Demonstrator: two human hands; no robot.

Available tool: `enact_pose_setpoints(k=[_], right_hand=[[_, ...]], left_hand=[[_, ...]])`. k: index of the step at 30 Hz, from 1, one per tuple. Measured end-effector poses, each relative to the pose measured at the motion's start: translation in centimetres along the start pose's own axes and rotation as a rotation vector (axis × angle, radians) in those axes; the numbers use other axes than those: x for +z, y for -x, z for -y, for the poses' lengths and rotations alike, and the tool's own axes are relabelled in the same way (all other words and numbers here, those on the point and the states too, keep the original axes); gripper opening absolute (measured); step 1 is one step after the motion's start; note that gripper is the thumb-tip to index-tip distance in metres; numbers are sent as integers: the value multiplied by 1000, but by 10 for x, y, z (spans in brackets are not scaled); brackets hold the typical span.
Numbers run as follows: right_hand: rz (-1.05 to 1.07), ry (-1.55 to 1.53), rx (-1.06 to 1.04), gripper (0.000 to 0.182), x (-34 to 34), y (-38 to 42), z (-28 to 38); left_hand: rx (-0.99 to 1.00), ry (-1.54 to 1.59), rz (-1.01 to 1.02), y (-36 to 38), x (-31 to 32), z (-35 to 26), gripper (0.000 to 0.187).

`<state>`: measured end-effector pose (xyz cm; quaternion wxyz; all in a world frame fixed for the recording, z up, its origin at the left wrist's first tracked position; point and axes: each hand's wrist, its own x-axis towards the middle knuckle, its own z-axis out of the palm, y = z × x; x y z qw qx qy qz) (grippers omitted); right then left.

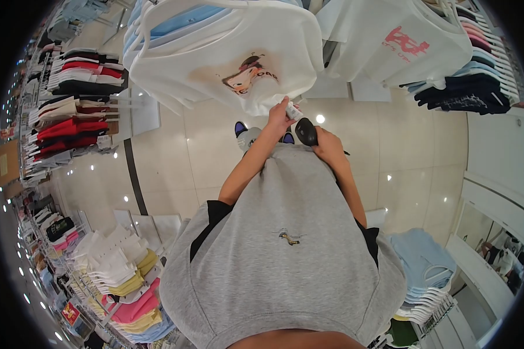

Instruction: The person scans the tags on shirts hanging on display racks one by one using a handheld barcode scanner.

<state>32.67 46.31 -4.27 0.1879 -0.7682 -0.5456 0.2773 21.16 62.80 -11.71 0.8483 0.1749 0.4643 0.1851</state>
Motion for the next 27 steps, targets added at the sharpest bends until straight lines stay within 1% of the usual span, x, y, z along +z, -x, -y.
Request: enact_pose_setpoints(k=[1,2,3,5,7,9,10,12,13,14,15,17,18,19,20,21,23,25,27], right_hand=[[1,1,0,41,-1,0,3],[-41,-32,-8,40,-2,1,6],[-83,-65,-15,40,-3,1,10],[-120,-35,9,38,6,-4,12],[-159,-2,32,37,10,-10,8],[-189,103,-8,36,12,-14,1],[-191,102,-9,36,14,-15,-1],[-221,48,-83,32,17,-16,-4],[-221,49,-88,32,15,-17,-2],[-155,59,-31,30,13,-18,0],[-89,68,25,29,11,-18,2],[-87,60,55,30,11,-19,2],[-81,52,86,32,12,-20,1],[-87,52,81,32,13,-20,-1],[-160,11,45,33,15,-20,-2],[-233,-31,11,34,17,-19,-5],[-251,-35,27,34,17,-19,-10],[-266,-37,49,35,19,-17,-13],[-187,-27,113,35,21,-17,-16]], left_hand=[[40,-26,-12,4,3,-1,31],[80,-52,-24,8,5,-2,30],[79,-52,-25,11,7,-3,30],[80,-198,-5,19,13,-4,28],[97,-202,-1,18,13,5,27],[118,-206,2,9,9,15,26],[129,-212,3,2,5,21,26],[143,-215,2,1,4,25,27],[104,-172,-13,9,10,22,26],[67,-130,-26,16,15,17,25],[73,-131,-25,11,11,18,25],[-9,-278,-4,1,2,23,29],[-1,-279,-2,-1,-1,22,29],[357,-836,-151,-2,-6,21,34],[724,-1386,-306,-3,-12,17,39],[1030,-1477,-363,-2,-19,5,45],[861,-1022,-93,38,6,-54,41],[947,-400,106,88,34,-111,43],[1089,-97,134,150,71,-168,48]])
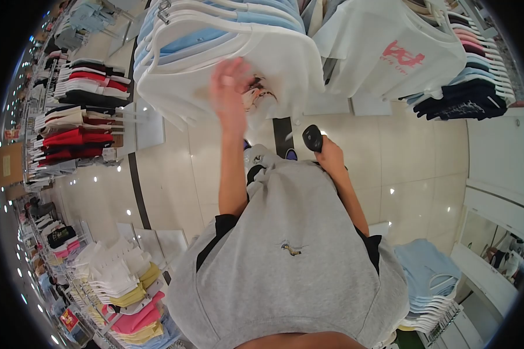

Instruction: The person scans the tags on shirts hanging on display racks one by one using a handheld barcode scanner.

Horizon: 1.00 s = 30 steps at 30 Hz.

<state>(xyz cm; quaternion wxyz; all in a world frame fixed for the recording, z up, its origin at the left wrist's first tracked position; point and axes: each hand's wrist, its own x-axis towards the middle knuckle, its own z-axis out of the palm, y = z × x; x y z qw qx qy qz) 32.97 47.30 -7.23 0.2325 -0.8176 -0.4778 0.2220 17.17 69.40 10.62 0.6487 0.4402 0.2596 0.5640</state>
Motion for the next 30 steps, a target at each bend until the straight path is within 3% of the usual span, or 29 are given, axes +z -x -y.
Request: enact_pose_setpoints(k=[2,3,6,7,9,10,15,21,25,27,29,30], right_hand=[[22,-8,-5,35,-1,1,2],[52,-17,-14,35,-2,1,3],[86,-36,-19,34,-1,0,6],[78,-39,-24,34,0,1,6],[44,-39,-30,35,2,-1,5],[25,-47,-30,35,1,-2,6],[52,-64,-6,36,-1,6,0],[17,-60,55,33,1,15,-12],[12,-35,91,33,5,21,-22],[2,-41,113,33,4,24,-23],[-9,-40,132,34,3,28,-25],[-30,-41,130,35,3,30,-24]], left_hand=[[205,221,67,-27,17,-44,51],[207,221,71,-39,20,-56,51],[104,638,195,-78,21,-73,38],[110,637,204,-76,21,-70,38],[284,225,194,-68,30,-63,39],[195,161,157,-63,33,-56,39],[165,248,235,-65,58,-44,38],[346,43,393,-81,98,-61,38],[103,-200,697,-51,146,-8,28],[-18,-237,948,-34,176,49,26],[-235,-187,1023,-9,204,126,24],[-179,-236,1046,3,215,151,26]])
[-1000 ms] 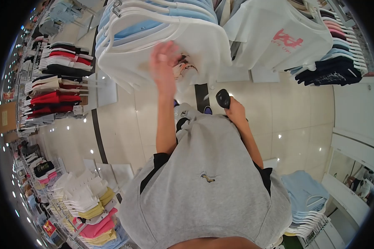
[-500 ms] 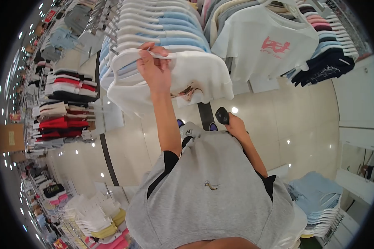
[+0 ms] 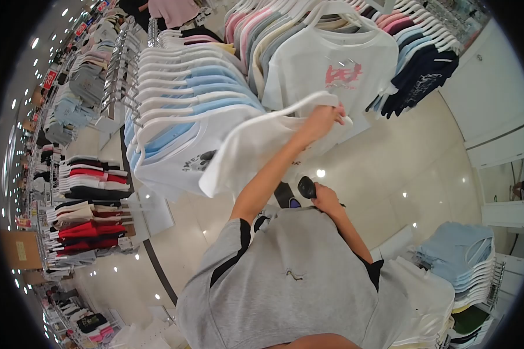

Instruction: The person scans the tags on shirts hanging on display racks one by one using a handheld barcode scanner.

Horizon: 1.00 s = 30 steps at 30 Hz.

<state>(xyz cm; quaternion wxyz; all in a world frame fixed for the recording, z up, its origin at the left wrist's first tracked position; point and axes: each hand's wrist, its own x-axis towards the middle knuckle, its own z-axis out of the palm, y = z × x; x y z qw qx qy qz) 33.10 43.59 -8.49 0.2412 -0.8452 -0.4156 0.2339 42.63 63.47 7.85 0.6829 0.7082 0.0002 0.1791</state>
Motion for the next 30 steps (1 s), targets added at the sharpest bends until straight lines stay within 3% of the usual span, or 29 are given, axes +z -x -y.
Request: enact_pose_setpoints(k=[3,4,7,9,12,14,20,24,30], right_hand=[[-18,2,23,38,-3,8,1],[-21,-24,58,38,-6,13,4],[-54,-47,107,39,-4,25,-1],[-85,-98,134,39,-4,34,-4],[-90,-104,188,35,-2,42,-12],[-118,-122,190,36,-1,47,-18],[-124,-133,220,38,-3,44,-20],[-130,-131,181,38,4,44,-22],[-87,-161,166,39,2,38,-22]], left_hand=[[45,-209,79,-44,45,30,31],[50,-351,134,-58,56,29,34],[185,-389,96,-107,82,-3,41],[103,-219,61,-139,91,-36,42],[159,-134,38,-177,84,-61,39],[211,94,-10,-177,72,-83,37],[137,359,-187,-185,47,-64,38],[206,330,-182,-209,31,-56,37],[138,373,-111,-193,25,-48,32]])
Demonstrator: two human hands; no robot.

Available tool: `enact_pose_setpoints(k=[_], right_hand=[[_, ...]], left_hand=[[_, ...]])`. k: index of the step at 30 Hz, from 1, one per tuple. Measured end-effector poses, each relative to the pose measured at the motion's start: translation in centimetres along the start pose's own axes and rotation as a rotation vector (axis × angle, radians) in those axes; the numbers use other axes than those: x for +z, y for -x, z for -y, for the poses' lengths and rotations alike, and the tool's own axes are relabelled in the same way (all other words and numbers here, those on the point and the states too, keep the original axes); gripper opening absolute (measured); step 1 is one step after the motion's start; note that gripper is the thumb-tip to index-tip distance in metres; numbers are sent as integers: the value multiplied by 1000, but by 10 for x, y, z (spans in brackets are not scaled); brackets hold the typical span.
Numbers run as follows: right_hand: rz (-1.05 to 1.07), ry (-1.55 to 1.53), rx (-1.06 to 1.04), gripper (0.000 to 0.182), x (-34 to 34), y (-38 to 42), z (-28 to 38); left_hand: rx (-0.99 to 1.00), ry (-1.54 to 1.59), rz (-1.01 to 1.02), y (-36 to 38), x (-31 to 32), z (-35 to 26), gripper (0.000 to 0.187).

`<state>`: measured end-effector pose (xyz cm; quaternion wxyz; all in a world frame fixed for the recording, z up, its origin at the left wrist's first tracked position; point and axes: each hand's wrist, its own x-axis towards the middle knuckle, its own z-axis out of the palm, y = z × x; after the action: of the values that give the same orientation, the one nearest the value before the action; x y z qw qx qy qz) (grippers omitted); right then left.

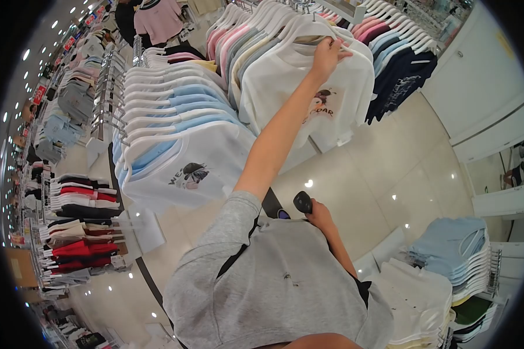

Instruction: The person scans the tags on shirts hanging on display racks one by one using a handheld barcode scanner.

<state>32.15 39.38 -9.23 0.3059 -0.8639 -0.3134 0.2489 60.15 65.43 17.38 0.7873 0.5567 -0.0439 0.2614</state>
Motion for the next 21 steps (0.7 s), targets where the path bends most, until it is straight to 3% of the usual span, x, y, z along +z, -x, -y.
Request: enact_pose_setpoints(k=[2,5,12,21], right_hand=[[12,16,-27,39,2,-3,0],[34,37,-63,38,1,-7,8],[53,11,-39,36,5,1,1],[85,43,-65,38,6,-4,4]], left_hand=[[154,-35,45,-2,4,8,25],[58,-105,-14,9,17,6,20],[144,-221,-148,-4,13,12,30],[-39,-125,-185,-10,3,-7,44]])
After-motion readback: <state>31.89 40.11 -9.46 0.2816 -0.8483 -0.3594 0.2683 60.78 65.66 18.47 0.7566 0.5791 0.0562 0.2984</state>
